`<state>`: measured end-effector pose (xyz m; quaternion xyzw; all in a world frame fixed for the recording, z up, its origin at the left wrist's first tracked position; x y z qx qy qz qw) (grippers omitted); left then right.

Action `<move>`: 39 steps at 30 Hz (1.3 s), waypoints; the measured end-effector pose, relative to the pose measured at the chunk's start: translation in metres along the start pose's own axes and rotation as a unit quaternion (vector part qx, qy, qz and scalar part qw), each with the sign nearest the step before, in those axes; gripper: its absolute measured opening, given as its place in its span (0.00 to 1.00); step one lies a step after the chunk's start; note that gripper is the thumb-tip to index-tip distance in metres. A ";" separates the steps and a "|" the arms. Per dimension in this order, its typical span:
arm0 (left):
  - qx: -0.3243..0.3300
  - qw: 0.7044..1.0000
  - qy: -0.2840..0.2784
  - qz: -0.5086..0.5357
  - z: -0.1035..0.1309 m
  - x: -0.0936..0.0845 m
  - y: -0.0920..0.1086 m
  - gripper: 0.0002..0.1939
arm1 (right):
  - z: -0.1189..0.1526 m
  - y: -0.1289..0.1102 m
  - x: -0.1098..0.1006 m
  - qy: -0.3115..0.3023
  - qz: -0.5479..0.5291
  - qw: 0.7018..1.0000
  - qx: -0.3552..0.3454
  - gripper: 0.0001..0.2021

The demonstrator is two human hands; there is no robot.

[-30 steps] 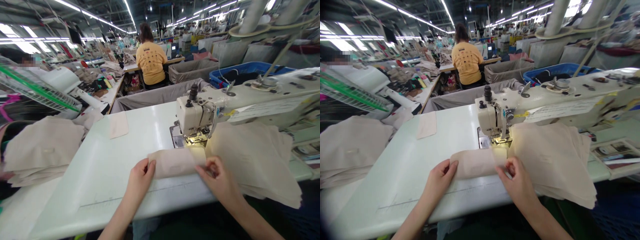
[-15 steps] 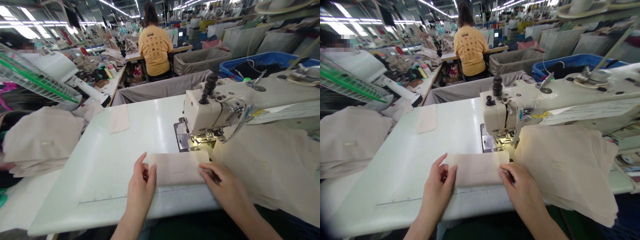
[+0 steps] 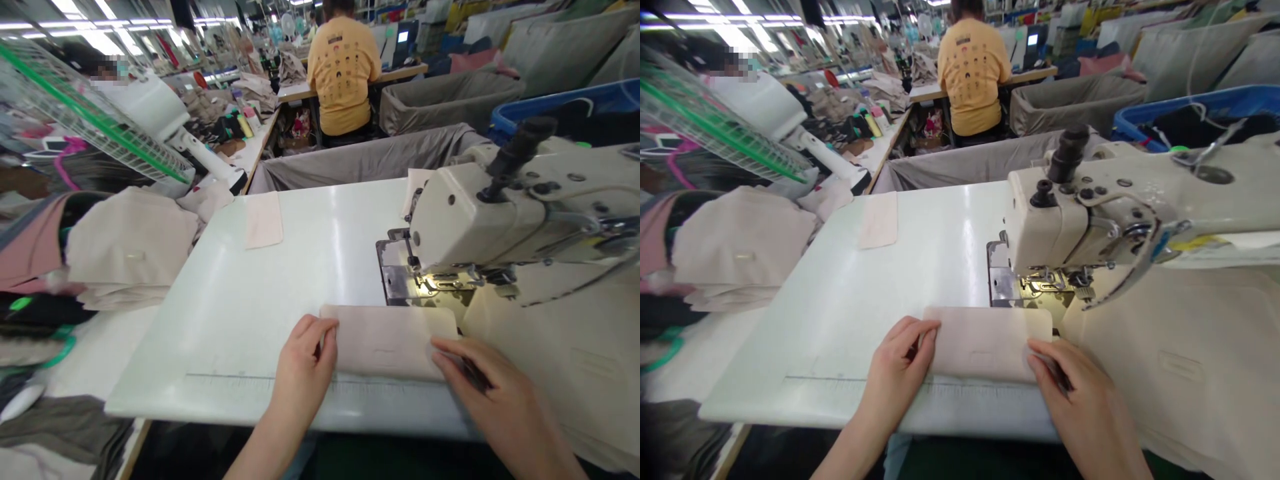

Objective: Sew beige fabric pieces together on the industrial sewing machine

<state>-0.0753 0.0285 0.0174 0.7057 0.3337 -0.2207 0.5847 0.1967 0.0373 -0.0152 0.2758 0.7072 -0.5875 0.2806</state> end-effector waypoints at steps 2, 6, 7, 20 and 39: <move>0.001 1.000 0.004 -0.001 0.001 0.000 -0.001 0.10 | 0.000 0.000 -0.001 -0.001 -0.001 1.000 0.003 0.13; 0.004 1.000 0.007 -0.004 0.001 0.001 -0.003 0.11 | -0.002 0.000 -0.001 -0.004 0.000 1.000 0.011 0.14; 0.005 1.000 0.006 -0.004 0.001 0.001 -0.003 0.11 | -0.002 0.000 0.000 -0.005 0.001 1.000 0.014 0.14; -0.014 1.000 0.000 -0.012 -0.006 -0.002 0.001 0.12 | -0.003 -0.002 -0.001 0.000 -0.008 1.000 0.019 0.14; 0.017 0.999 -0.010 -0.048 -0.015 -0.004 0.000 0.15 | -0.011 -0.010 0.001 -0.022 -0.003 0.999 0.030 0.13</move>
Point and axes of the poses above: each hand's wrist, its own z-axis away from the middle knuckle, its own x-axis out of the palm, y = z × x, the point moved 9 cm from there along -z, towards the middle knuckle, and after that the axes turned 2 degrees about z, right-handed, at the moved point
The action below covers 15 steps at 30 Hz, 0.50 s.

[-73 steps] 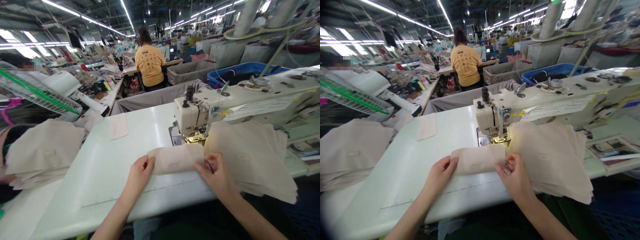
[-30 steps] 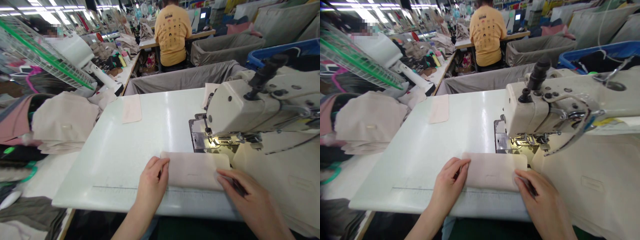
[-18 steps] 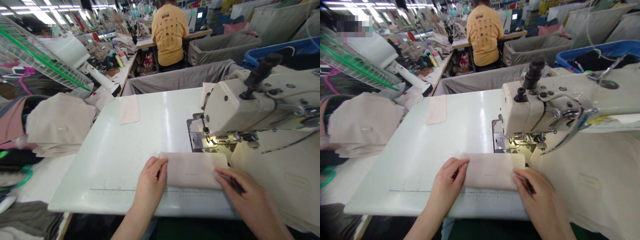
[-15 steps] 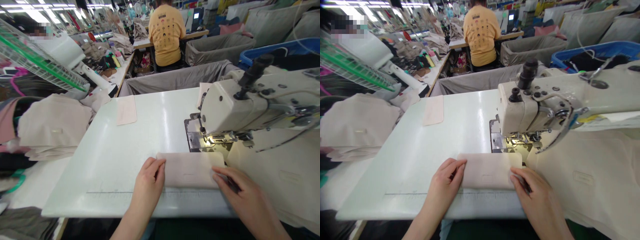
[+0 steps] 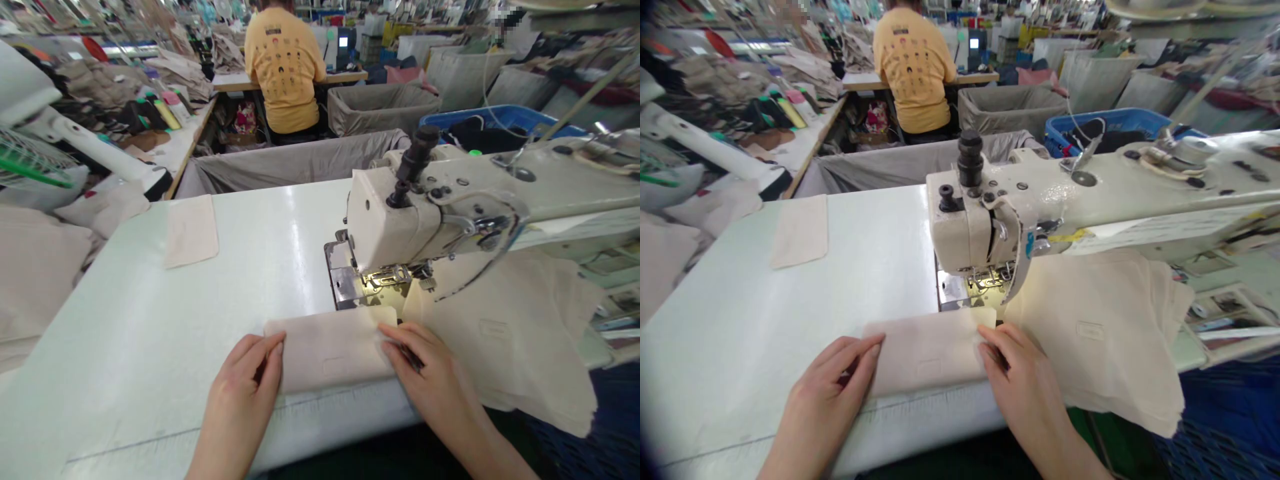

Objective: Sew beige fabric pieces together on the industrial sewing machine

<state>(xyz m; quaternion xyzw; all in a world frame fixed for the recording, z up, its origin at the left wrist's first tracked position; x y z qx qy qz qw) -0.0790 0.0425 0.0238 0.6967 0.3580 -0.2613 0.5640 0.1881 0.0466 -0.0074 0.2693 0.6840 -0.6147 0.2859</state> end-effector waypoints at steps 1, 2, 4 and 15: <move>0.002 1.000 0.001 -0.001 0.000 -0.001 0.001 0.15 | -0.001 0.000 0.000 0.000 0.000 1.000 0.001 0.13; 0.003 1.000 0.002 -0.001 -0.001 -0.001 0.001 0.15 | -0.001 -0.001 0.000 0.000 0.001 1.000 0.001 0.13; 0.005 1.000 0.003 -0.002 -0.001 -0.002 0.002 0.16 | -0.002 -0.001 0.000 -0.002 0.002 1.000 -0.001 0.13; 0.004 1.000 -0.005 -0.015 0.000 0.001 -0.003 0.16 | -0.005 0.001 0.002 -0.014 0.019 1.000 0.003 0.13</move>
Point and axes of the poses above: each hand's wrist, its own z-axis away from the middle knuckle, its own x-axis out of the palm, y = z × x, the point moved 9 cm from there along -z, towards the middle knuckle, and after that the axes turned 2 degrees about z, right-handed, at the moved point
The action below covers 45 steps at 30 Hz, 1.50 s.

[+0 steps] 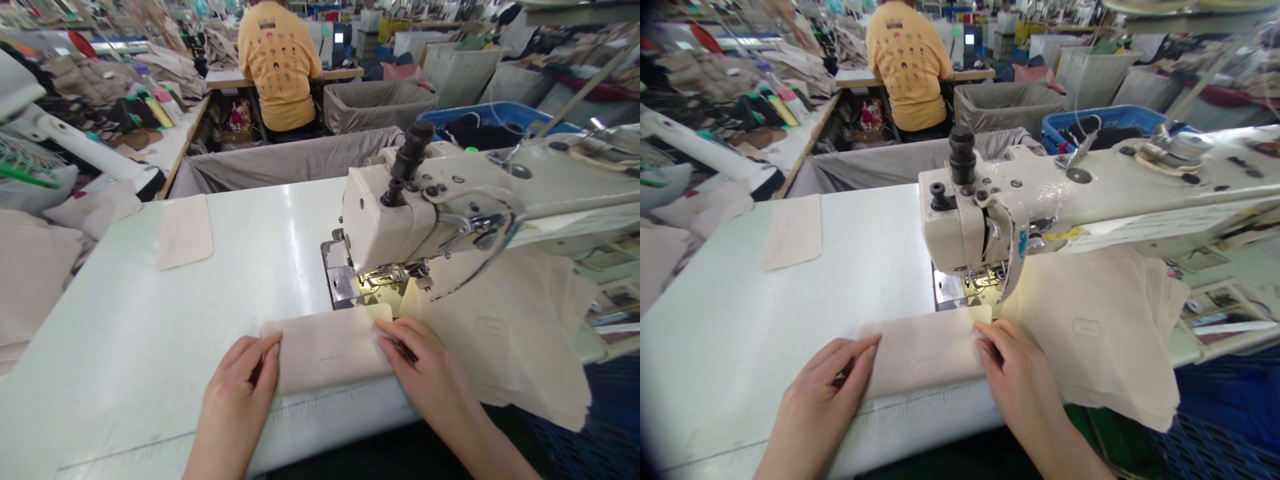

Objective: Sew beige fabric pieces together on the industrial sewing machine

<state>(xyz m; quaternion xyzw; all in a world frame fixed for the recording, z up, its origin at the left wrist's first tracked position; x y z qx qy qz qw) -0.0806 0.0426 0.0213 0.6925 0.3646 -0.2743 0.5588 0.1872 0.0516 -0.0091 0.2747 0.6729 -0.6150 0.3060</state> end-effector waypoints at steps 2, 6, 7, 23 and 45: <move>0.006 1.000 0.003 -0.004 0.000 0.000 0.001 0.16 | -0.001 -0.003 -0.001 0.004 0.016 1.000 -0.010 0.13; 0.030 0.999 -0.004 -0.038 0.002 0.003 0.008 0.17 | -0.002 -0.016 -0.004 0.008 0.088 0.995 -0.047 0.12; 0.035 0.997 -0.008 -0.062 0.003 0.004 0.009 0.17 | -0.003 -0.020 -0.005 0.009 0.119 0.991 -0.062 0.11; 0.145 0.917 -0.178 -0.325 -0.096 0.061 0.057 0.16 | -0.003 -0.047 -0.005 0.034 0.257 0.948 -0.186 0.09; 0.281 0.923 -0.203 -0.169 -0.145 0.114 0.081 0.16 | -0.008 -0.035 0.012 -0.047 0.248 0.964 -0.085 0.09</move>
Point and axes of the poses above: each hand's wrist, its own z-axis away from the middle knuckle, its own x-axis out of the palm, y = z × x, the point moved 9 cm from there along -z, towards the middle knuckle, and after that the axes turned 2 degrees about z, right-handed, at the moved point
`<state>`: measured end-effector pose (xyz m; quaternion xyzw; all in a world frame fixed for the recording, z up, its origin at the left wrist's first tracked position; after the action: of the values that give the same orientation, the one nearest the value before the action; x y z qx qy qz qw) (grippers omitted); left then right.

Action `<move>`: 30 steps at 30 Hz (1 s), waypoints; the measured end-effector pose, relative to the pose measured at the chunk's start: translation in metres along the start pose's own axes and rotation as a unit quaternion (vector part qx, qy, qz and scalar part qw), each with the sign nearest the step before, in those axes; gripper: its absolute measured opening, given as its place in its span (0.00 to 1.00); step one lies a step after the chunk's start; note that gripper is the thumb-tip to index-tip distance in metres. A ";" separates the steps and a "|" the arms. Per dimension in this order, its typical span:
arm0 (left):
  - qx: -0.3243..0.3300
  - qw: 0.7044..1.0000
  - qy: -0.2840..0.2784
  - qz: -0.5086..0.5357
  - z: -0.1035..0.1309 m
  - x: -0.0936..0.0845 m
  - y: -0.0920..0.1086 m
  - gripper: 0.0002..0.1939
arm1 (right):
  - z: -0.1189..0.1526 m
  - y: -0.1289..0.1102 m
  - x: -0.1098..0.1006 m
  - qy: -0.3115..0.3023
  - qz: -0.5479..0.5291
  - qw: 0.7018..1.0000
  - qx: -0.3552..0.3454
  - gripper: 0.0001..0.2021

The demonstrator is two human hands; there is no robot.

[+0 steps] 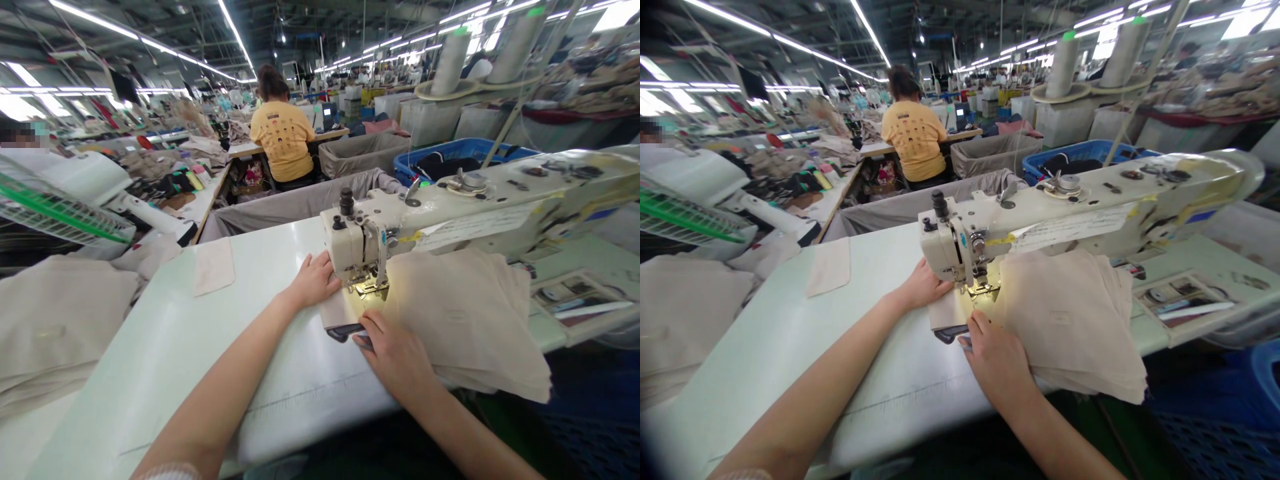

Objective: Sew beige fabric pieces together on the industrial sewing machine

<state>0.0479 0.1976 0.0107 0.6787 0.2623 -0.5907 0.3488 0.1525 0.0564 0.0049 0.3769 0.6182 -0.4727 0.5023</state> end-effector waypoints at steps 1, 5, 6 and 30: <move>0.002 1.000 0.002 0.001 0.000 0.000 0.000 0.16 | 0.000 0.000 0.000 -0.003 0.001 1.000 -0.002 0.09; 0.009 1.000 0.005 0.005 0.000 0.001 -0.001 0.16 | -0.001 -0.001 0.002 -0.014 0.004 1.000 -0.014 0.10; 0.010 1.000 0.003 0.005 0.000 0.002 -0.002 0.16 | -0.002 -0.001 0.002 -0.015 0.006 1.000 -0.016 0.10; 0.191 0.977 0.046 0.083 0.083 -0.005 0.091 0.14 | -0.011 0.003 0.000 -0.072 -0.005 0.997 -0.022 0.16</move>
<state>0.0657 0.0765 0.0256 0.7788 0.1032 -0.5670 0.2477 0.1520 0.0678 0.0047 0.3282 0.5925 -0.4874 0.5511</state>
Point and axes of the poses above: each hand's wrist, its own z-axis away from the middle knuckle, its own x-axis out of the palm, y = z × x, the point moved 9 cm from there along -z, towards the middle knuckle, and after that the axes turned 2 degrees about z, right-handed, at the moved point
